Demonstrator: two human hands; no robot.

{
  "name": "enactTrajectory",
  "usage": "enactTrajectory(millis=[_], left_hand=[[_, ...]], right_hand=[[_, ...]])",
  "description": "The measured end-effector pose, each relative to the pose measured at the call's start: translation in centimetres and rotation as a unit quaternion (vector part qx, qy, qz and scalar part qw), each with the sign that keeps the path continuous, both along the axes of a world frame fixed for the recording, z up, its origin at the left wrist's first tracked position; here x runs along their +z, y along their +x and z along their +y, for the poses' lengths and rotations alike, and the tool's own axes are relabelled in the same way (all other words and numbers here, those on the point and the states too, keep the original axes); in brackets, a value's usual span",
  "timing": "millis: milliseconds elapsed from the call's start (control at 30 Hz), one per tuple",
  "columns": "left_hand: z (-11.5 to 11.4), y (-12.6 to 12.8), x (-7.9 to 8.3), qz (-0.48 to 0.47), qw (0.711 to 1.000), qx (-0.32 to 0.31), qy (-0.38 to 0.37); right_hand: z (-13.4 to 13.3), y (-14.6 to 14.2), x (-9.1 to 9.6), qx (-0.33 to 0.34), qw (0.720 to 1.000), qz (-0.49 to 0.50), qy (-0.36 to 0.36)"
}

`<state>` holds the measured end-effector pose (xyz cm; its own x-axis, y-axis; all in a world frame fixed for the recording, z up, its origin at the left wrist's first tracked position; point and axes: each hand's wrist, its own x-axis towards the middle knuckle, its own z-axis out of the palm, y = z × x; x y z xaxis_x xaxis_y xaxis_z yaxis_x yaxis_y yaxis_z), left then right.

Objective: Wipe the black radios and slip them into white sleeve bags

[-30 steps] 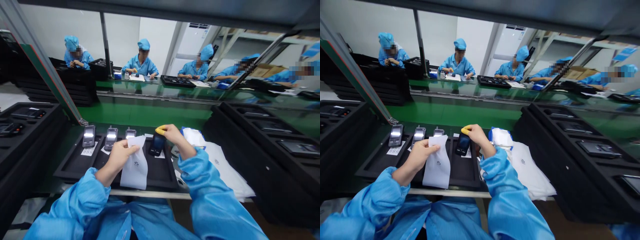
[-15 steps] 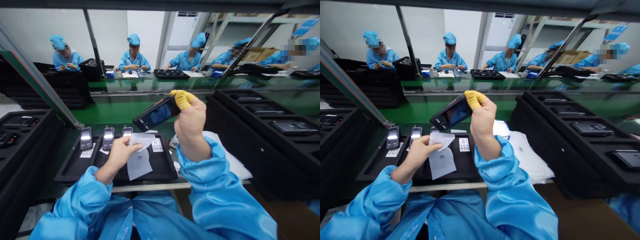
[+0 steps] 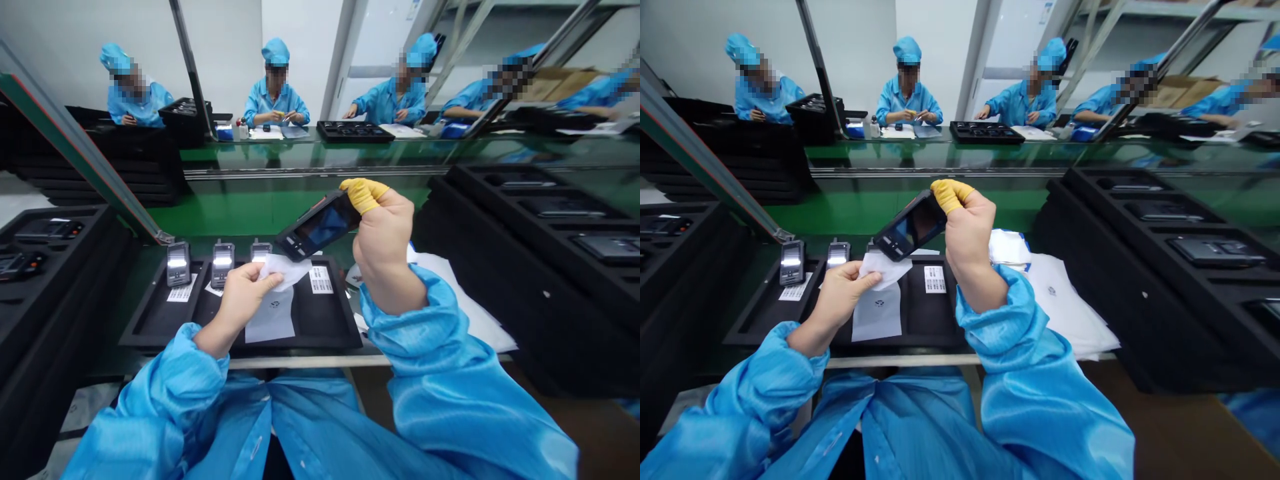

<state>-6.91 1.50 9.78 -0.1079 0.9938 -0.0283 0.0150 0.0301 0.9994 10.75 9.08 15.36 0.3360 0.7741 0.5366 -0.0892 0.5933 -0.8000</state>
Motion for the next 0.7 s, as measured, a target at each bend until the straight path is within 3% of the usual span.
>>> enactTrajectory(millis=[200,333,500,700], left_hand=[[0.1,0.2,-0.5,0.015,1.000,0.013,0.011],[0.2,-0.3,-1.1,0.032,0.999,0.037,0.019],[0.3,-0.1,-1.1,0.002,0.999,0.028,0.032],[0.7,0.7,-1.6,-0.059,0.998,-0.003,0.036]], right_hand=[[0.4,-0.8,-1.5,0.008,0.999,0.049,-0.001],[0.5,-1.2,-2.3,0.026,0.996,0.080,-0.043],[0.2,-1.1,-1.9,0.054,0.996,0.038,-0.066],[-0.6,-1.1,-0.6,0.043,0.997,-0.039,-0.053]])
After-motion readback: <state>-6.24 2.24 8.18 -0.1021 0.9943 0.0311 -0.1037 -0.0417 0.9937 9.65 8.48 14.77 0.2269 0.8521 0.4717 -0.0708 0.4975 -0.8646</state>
